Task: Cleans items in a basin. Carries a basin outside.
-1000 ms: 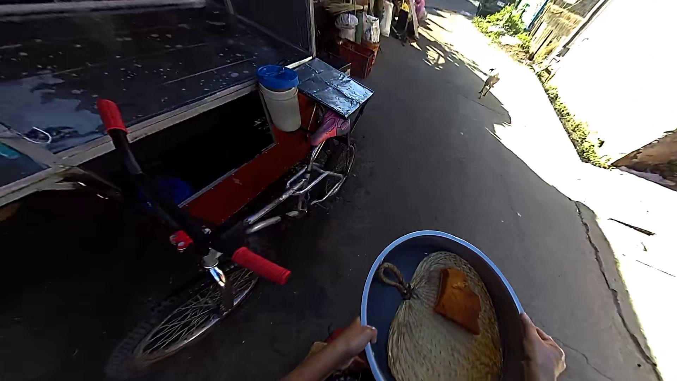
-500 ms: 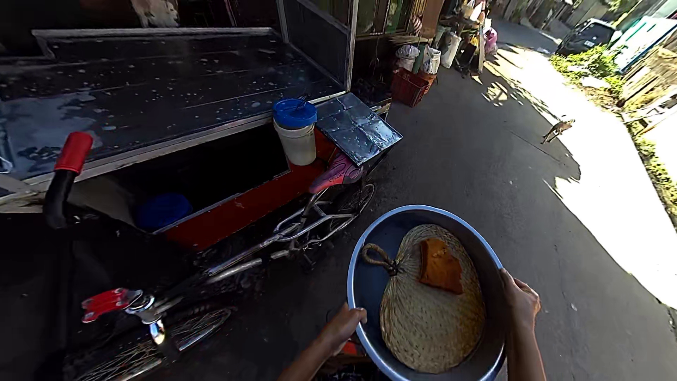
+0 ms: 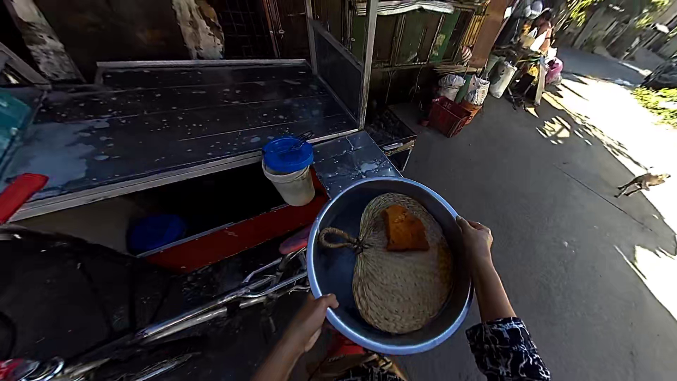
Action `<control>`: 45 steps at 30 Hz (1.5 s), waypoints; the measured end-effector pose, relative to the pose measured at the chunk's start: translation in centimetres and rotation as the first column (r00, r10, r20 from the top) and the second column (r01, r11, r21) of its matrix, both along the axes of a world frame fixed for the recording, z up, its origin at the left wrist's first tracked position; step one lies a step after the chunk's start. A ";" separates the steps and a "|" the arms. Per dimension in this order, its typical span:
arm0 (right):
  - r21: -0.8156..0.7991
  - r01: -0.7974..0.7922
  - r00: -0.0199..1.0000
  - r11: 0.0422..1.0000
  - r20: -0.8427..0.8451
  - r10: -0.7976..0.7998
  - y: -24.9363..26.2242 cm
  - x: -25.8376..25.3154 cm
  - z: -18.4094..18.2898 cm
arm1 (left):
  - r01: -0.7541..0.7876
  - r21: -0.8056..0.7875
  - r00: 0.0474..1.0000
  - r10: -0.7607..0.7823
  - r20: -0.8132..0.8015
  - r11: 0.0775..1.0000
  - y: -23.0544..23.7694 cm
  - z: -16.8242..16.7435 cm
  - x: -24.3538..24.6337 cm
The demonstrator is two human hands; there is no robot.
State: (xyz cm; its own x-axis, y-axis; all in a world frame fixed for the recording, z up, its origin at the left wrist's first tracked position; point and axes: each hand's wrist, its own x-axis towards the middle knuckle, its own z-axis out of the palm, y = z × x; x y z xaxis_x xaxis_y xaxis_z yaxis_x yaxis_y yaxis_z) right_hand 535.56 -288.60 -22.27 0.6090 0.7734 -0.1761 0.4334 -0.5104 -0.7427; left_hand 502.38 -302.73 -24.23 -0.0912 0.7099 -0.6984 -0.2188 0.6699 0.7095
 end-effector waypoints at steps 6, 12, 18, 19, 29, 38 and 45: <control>-0.001 -0.074 0.997 0.997 -0.006 0.074 12.2 -0.2 -1.4 | -0.074 -0.005 0.997 0.074 -0.011 0.997 9.3 -0.7 0.6; -0.014 -0.150 0.988 0.989 -0.030 0.149 21.3 -2.3 -2.0 | -0.142 -0.056 0.989 0.139 -0.049 0.988 16.6 -0.8 -0.1; -0.050 -0.263 0.965 0.963 0.002 0.264 27.8 -4.0 -1.4 | -0.182 -0.065 0.981 0.177 -0.085 0.981 22.0 -1.0 -1.5; -0.049 -0.280 0.960 0.959 0.011 0.281 28.6 -4.2 -1.5 | -0.192 -0.071 0.979 0.185 -0.091 0.979 22.8 -1.0 -1.7; -0.065 -0.419 0.888 0.906 0.180 0.424 34.8 -6.5 -1.1 | -0.290 0.025 0.934 0.288 -0.213 0.957 27.7 -1.5 -2.2; -0.022 -0.995 0.065 0.096 0.585 0.808 32.0 -13.9 -6.2 | 0.285 0.204 0.159 0.164 -0.974 0.937 28.8 -1.9 1.5; -0.102 -0.985 0.070 0.137 0.489 0.869 33.7 -14.5 -9.7 | 0.519 -0.403 -0.017 -0.462 -0.887 0.754 36.8 -4.1 6.1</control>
